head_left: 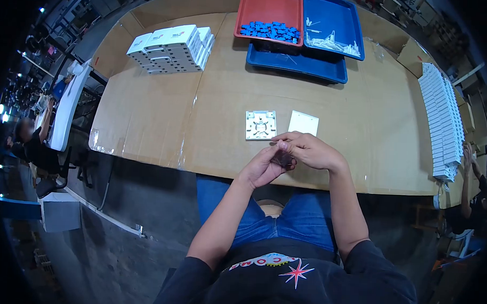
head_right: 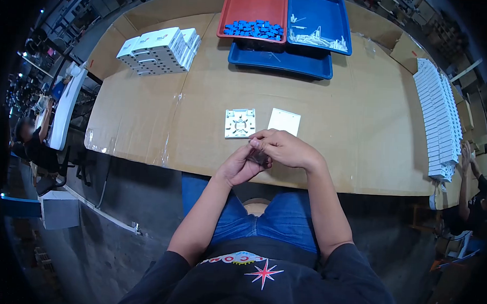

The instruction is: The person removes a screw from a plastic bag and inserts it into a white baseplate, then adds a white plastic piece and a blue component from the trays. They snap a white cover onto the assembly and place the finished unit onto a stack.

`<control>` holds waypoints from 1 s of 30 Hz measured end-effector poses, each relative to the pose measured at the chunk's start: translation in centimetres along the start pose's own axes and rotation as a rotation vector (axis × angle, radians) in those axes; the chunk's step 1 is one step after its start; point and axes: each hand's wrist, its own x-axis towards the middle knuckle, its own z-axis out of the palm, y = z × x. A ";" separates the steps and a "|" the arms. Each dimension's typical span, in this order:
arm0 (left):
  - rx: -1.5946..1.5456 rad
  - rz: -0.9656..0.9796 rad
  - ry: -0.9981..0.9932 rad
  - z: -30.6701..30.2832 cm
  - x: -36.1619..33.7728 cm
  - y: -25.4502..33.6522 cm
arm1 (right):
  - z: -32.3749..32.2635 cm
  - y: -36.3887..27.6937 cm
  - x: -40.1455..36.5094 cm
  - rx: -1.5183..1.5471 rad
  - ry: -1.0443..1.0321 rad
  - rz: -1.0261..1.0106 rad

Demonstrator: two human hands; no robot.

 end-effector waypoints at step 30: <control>-0.155 -0.030 -0.030 0.2 -0.1 0.2 | -10.2 0.1 3.8 -0.197 0.376 -0.077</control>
